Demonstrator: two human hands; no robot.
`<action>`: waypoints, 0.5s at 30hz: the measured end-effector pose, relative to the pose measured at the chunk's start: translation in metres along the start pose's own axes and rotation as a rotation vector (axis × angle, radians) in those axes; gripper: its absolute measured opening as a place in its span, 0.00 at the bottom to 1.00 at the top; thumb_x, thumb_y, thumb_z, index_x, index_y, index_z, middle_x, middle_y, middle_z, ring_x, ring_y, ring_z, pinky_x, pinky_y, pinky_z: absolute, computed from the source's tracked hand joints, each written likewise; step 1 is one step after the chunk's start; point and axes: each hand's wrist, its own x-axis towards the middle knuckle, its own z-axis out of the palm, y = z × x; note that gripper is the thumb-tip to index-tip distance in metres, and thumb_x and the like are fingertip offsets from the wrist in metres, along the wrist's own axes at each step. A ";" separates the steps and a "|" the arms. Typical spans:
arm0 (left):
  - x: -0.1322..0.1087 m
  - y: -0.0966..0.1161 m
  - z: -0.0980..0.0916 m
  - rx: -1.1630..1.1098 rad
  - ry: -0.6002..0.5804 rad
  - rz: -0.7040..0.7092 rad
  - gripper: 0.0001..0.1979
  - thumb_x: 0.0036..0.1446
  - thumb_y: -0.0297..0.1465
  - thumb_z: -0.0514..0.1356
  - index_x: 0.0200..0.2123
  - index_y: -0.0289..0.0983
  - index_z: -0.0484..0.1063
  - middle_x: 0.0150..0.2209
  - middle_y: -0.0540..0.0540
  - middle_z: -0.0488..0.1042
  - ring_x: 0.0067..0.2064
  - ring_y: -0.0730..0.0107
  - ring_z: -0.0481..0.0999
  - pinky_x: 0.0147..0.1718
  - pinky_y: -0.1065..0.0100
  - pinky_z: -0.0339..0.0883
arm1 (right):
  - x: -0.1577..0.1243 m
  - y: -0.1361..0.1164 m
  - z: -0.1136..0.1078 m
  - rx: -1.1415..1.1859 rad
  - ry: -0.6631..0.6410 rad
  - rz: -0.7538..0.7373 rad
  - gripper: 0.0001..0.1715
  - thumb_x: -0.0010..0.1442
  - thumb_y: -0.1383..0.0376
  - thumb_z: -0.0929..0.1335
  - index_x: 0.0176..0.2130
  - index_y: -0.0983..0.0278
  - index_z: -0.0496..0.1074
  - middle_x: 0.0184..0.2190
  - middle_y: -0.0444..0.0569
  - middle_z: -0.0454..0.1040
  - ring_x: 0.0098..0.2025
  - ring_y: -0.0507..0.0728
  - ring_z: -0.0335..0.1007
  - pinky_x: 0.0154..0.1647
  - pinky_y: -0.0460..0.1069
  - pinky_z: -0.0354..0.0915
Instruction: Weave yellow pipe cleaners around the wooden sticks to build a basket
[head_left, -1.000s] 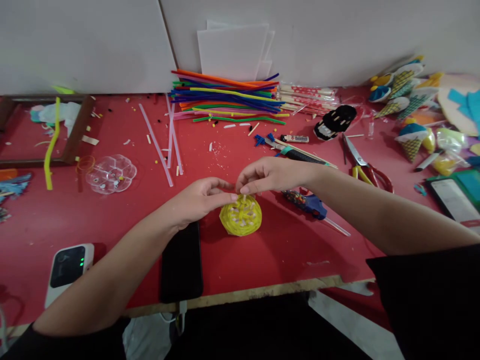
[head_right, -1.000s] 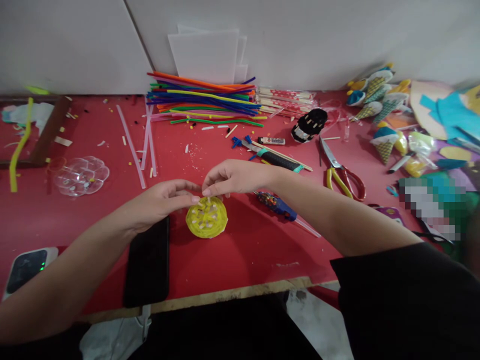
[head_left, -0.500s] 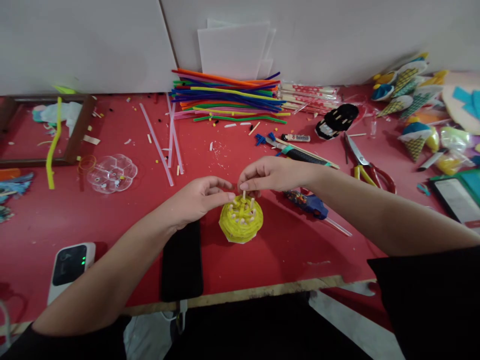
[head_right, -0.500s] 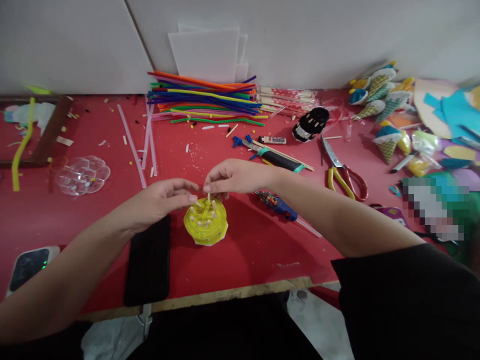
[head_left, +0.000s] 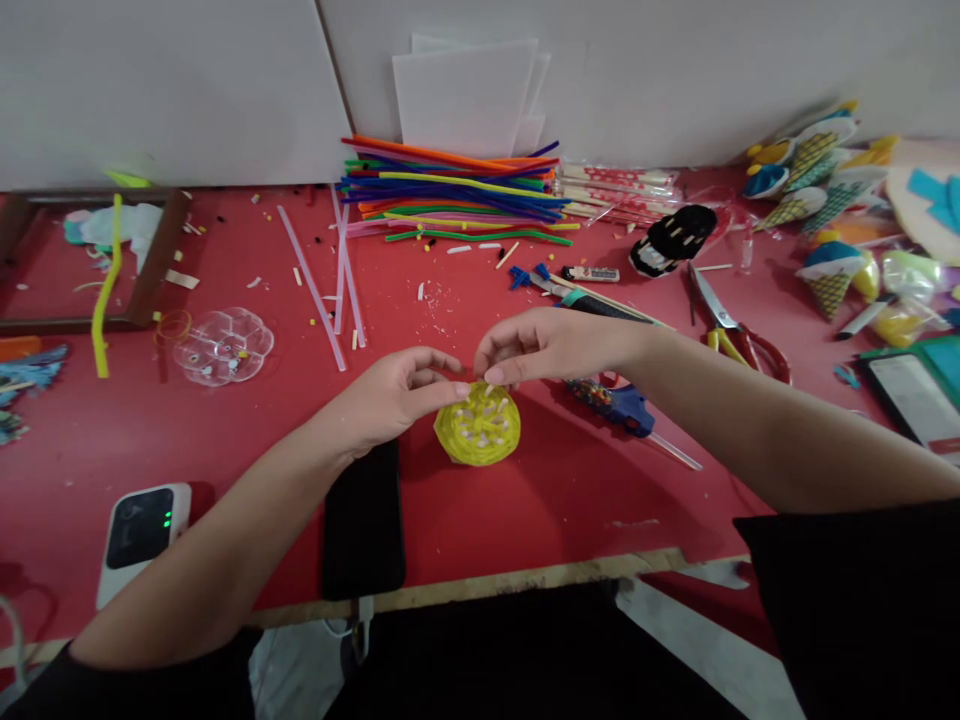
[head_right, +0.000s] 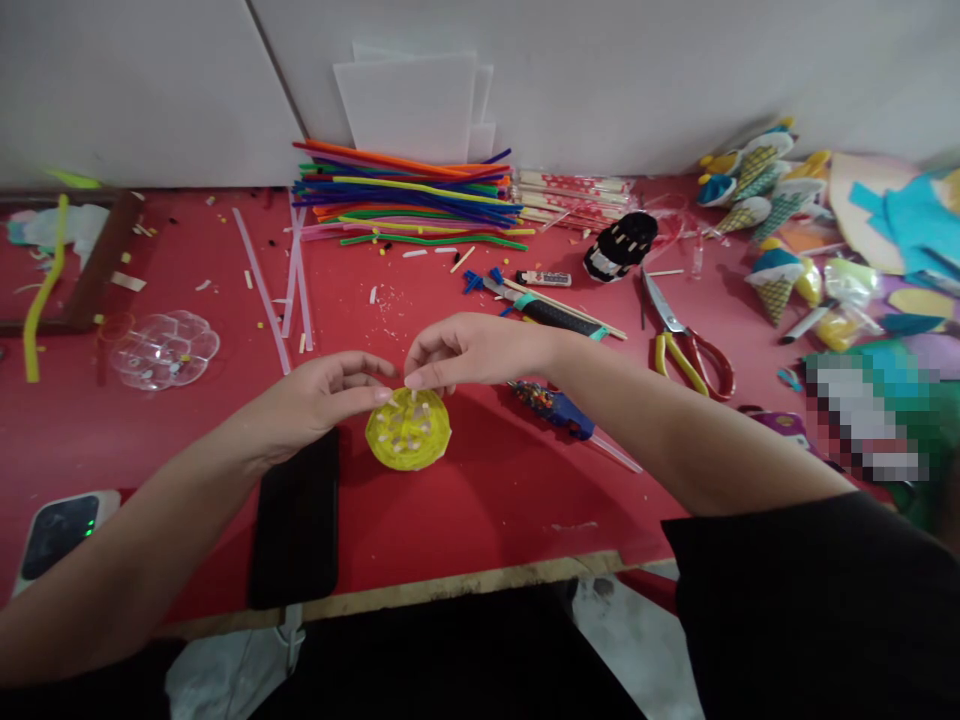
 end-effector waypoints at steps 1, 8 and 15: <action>-0.001 -0.001 0.001 0.016 0.008 0.002 0.15 0.46 0.36 0.70 0.38 0.39 0.78 0.30 0.48 0.81 0.34 0.64 0.81 0.34 0.66 0.70 | -0.003 0.000 0.000 -0.039 0.044 0.000 0.15 0.59 0.53 0.74 0.42 0.59 0.80 0.38 0.45 0.83 0.39 0.53 0.78 0.41 0.48 0.71; -0.014 -0.012 0.005 0.107 0.080 0.118 0.18 0.51 0.42 0.70 0.41 0.39 0.74 0.30 0.50 0.81 0.33 0.63 0.82 0.33 0.66 0.71 | -0.058 0.019 0.027 -0.113 0.739 -0.144 0.14 0.62 0.52 0.73 0.44 0.57 0.80 0.41 0.47 0.84 0.42 0.56 0.80 0.46 0.51 0.74; -0.016 -0.037 -0.006 0.085 0.330 0.290 0.21 0.63 0.51 0.60 0.40 0.39 0.76 0.38 0.43 0.84 0.41 0.61 0.82 0.43 0.61 0.74 | -0.090 0.065 0.113 0.215 1.424 -0.262 0.13 0.60 0.53 0.76 0.38 0.59 0.76 0.31 0.44 0.82 0.31 0.53 0.78 0.34 0.48 0.75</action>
